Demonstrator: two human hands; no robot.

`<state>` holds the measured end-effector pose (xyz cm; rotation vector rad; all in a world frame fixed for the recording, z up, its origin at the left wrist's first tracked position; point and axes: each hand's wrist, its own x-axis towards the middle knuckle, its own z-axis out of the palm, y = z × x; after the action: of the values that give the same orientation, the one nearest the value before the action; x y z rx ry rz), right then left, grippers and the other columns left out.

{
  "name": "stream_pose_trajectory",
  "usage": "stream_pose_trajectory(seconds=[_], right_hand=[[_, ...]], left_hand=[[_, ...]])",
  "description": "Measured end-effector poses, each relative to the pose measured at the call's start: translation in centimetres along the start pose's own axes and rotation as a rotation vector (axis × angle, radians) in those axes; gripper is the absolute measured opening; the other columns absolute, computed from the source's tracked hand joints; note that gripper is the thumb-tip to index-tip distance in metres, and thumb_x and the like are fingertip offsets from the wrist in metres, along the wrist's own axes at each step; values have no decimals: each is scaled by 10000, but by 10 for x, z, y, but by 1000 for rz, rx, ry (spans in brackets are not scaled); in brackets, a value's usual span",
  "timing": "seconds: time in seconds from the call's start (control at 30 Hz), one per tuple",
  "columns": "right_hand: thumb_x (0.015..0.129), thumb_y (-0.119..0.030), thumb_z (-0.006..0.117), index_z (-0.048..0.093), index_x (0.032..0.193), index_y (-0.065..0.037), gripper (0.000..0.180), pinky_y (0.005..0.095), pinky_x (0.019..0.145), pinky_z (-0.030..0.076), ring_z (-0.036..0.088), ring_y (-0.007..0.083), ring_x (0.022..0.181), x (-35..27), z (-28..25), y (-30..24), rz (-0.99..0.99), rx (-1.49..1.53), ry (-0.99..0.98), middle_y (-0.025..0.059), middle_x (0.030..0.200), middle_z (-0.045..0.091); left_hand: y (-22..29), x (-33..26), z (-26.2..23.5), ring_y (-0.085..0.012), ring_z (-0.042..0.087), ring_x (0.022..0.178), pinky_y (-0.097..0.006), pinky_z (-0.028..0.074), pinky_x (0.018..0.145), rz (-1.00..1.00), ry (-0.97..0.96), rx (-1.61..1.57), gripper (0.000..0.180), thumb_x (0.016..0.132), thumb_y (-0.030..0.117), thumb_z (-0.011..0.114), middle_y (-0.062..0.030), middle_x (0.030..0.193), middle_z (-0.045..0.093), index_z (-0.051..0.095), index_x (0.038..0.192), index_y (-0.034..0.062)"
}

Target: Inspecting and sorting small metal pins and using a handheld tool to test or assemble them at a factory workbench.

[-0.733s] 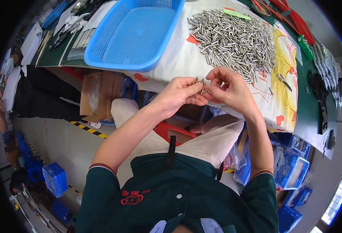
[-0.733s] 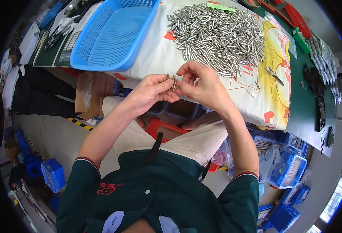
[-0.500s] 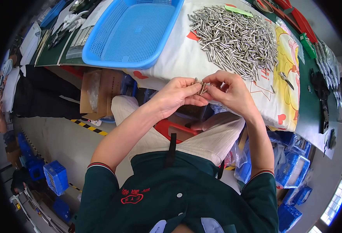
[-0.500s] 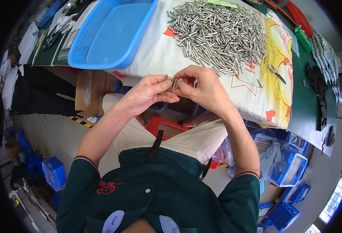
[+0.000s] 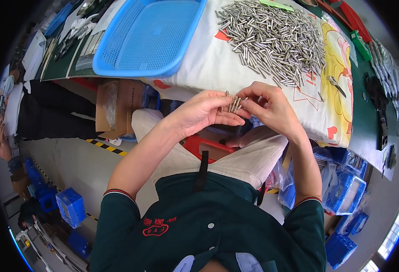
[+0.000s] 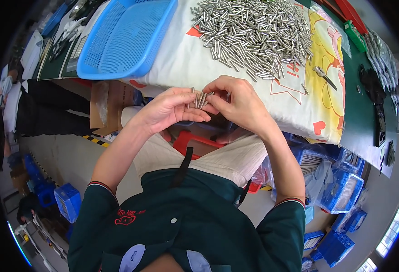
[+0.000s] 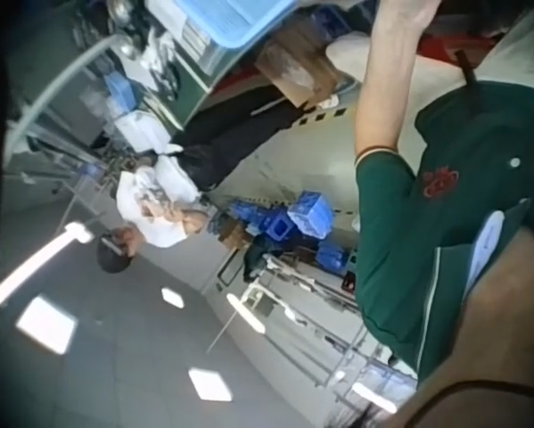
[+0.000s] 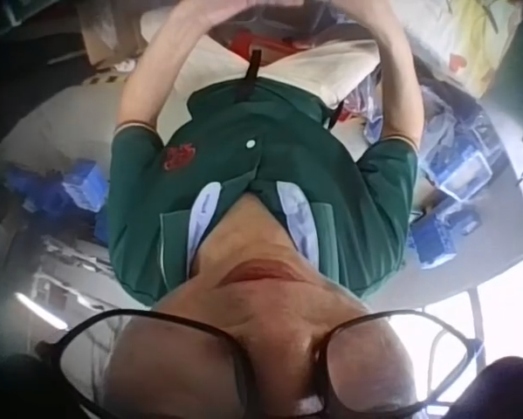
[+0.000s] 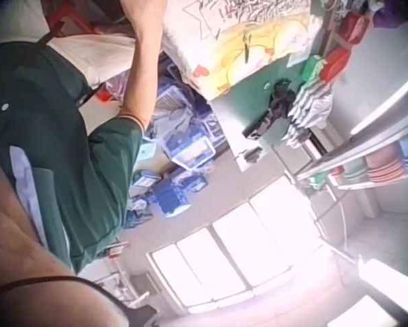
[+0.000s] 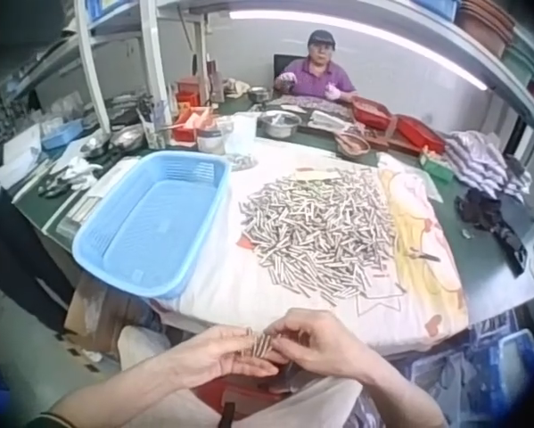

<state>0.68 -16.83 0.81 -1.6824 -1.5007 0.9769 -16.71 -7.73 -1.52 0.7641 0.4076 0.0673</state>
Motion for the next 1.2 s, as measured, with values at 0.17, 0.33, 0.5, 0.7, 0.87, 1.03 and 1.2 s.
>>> stream_pose_trajectory(seconds=[0.17,0.33,0.5,0.7,0.87,1.03,1.2], right_hand=[[789,-95,592,640,899,-12,146,213,524,384,489,49,597,-3,1,-4,-29,-10,9,6,716,599],[785,-79,585,636,896,-10,140,209,516,382,486,45,596,-6,1,-5,-30,-3,14,8,714,597],[775,-65,592,633,896,-4,141,205,508,379,477,41,579,-8,4,-4,-73,-16,32,9,698,593],[758,-54,615,617,867,-4,119,200,469,345,413,37,519,-11,12,-7,-132,24,88,-24,582,475],[761,-89,621,617,882,-11,144,224,473,360,425,66,517,-28,10,-14,-175,187,208,1,589,473],[795,-89,611,628,872,-2,117,186,525,360,427,31,572,-37,-15,23,-44,196,458,-30,648,523],[790,-73,609,627,818,2,82,205,525,381,465,58,566,-30,-19,38,-37,51,557,6,663,537]], left_hand=[[-2,0,-1,-258,625,885,-340,498,852,1,-12,-25,343,927,158,346,-252,1023,583,472,1097,-112],[-1,-2,0,-271,623,890,-349,497,855,-10,-9,-55,337,908,123,331,-267,1012,582,475,1084,-125],[0,-3,3,-254,625,886,-344,499,849,-10,-2,-11,318,913,126,360,-235,999,591,473,1093,-110],[-10,-4,5,-66,478,672,-191,396,586,-19,0,93,178,943,203,432,-9,784,537,513,925,46],[21,-28,28,-37,290,587,-175,273,517,-32,-13,202,181,959,217,395,48,708,371,482,927,61],[95,-54,26,-30,307,590,-162,270,506,370,254,630,196,955,200,390,35,708,402,479,946,26],[151,-56,-43,-186,485,661,-300,375,594,529,678,1744,200,934,192,409,-49,765,512,482,898,9]])
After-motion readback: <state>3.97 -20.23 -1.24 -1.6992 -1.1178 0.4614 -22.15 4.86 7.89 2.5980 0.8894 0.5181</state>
